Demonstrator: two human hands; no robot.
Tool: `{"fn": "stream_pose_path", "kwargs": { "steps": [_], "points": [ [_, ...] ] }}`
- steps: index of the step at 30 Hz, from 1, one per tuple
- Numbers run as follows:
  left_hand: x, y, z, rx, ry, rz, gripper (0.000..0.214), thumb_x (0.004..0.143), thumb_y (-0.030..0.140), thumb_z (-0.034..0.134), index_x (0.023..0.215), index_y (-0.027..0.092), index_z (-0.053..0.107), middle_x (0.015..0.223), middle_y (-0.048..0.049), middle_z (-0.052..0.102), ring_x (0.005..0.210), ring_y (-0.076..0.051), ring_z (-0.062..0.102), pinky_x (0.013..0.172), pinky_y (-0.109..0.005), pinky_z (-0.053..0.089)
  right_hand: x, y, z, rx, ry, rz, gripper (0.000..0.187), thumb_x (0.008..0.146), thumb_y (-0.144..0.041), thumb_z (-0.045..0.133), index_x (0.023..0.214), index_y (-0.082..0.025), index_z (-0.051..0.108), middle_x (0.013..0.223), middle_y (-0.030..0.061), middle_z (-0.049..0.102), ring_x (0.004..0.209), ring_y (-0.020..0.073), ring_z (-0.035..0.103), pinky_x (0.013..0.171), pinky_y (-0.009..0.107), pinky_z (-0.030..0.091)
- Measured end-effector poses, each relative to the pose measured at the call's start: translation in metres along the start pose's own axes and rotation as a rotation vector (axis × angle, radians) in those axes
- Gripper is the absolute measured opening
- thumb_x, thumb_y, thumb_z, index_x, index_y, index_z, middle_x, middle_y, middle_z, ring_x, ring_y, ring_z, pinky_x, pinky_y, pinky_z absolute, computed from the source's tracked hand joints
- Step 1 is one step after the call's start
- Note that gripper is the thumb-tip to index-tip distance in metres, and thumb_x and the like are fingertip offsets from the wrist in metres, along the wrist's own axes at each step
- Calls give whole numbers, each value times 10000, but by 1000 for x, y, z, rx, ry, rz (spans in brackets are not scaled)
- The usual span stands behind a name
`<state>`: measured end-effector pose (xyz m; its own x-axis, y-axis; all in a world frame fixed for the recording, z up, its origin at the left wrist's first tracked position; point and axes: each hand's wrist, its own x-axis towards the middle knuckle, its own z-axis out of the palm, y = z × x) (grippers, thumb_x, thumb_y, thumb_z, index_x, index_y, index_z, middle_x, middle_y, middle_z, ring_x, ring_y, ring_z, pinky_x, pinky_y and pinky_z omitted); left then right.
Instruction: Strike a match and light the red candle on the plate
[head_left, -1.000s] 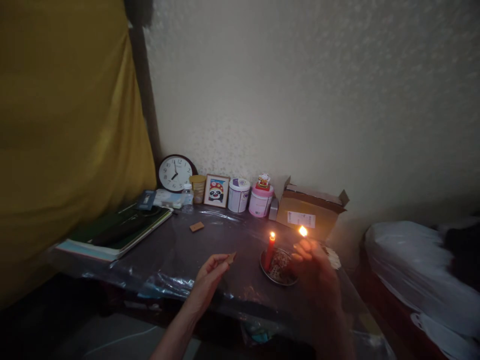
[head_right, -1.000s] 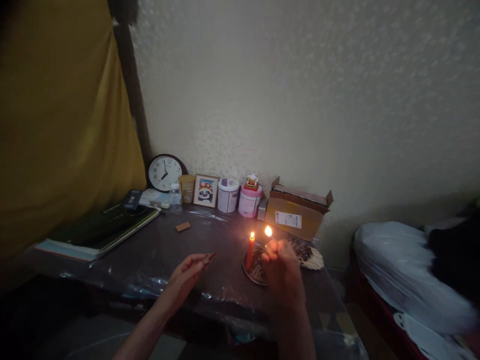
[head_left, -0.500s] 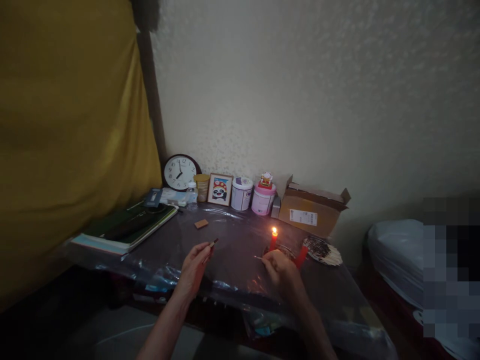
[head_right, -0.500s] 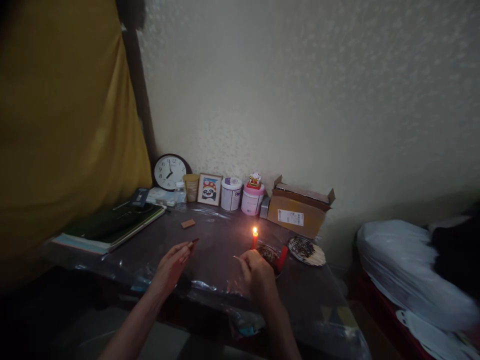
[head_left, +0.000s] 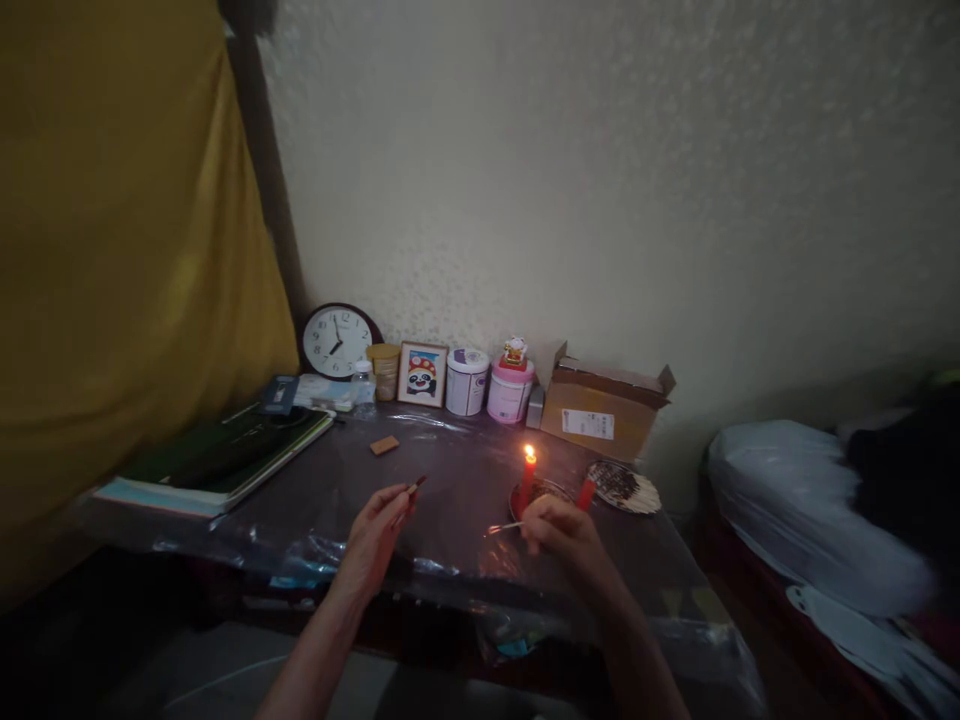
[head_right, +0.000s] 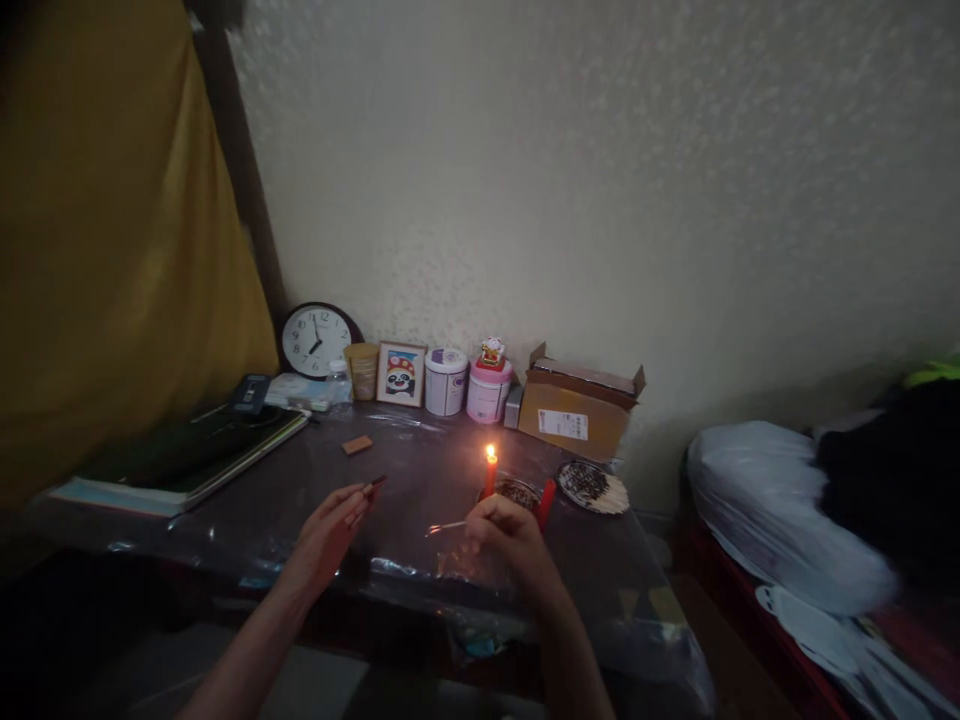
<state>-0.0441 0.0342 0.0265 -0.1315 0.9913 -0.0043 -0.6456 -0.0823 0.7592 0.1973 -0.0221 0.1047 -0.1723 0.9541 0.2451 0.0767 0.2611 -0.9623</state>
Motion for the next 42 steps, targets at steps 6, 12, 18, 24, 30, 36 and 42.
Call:
{"fn": "stream_pose_path", "kwargs": {
  "steps": [6,12,18,24,30,36,42],
  "points": [
    [1,-3,1,10,-3,0,235,590,245,756,793,161,673,802,-28,712,818,-139,627,813,-269,429,-1,2,-3,-318,83,-63,190,731,-328,614,614,-193,552,584,-25,514,536,100,459,503,209,352],
    [0,-4,2,30,-1,1,250,574,241,763,794,158,678,811,-45,715,805,-158,633,796,-291,437,-8,-4,0,-175,-100,-72,221,815,-370,514,681,-196,532,530,-45,492,472,92,451,472,202,373],
    [0,-5,1,45,-2,-17,209,604,238,742,787,162,675,803,-33,715,812,-146,633,804,-272,432,-7,10,1,-604,-81,-112,147,796,-229,536,662,-179,570,662,-7,566,607,110,515,552,205,382],
    [0,-7,1,68,-14,-29,228,602,256,744,800,166,676,824,-38,716,837,-158,629,809,-284,435,-14,1,-1,-230,-182,57,159,746,-311,615,685,-175,560,614,-32,540,570,96,496,516,195,378],
    [-1,-7,2,54,-7,-46,230,579,240,757,781,165,675,806,-35,719,822,-157,632,807,-285,437,-21,-15,-18,195,-112,16,274,661,-369,688,614,-195,482,627,-37,519,489,73,447,473,210,355],
    [-1,-8,1,50,-26,-48,233,585,236,754,792,162,675,827,-42,723,844,-162,633,826,-292,435,-33,-22,-72,280,260,-188,444,606,-438,697,504,-222,322,476,-74,308,387,69,306,379,214,291],
    [-3,-10,6,60,-23,-55,249,561,244,763,780,158,678,817,-51,722,831,-172,637,817,-299,441,-48,-27,-107,-7,447,-322,342,725,-544,555,567,-249,484,543,-23,459,439,105,378,407,239,322]
  ]
}}
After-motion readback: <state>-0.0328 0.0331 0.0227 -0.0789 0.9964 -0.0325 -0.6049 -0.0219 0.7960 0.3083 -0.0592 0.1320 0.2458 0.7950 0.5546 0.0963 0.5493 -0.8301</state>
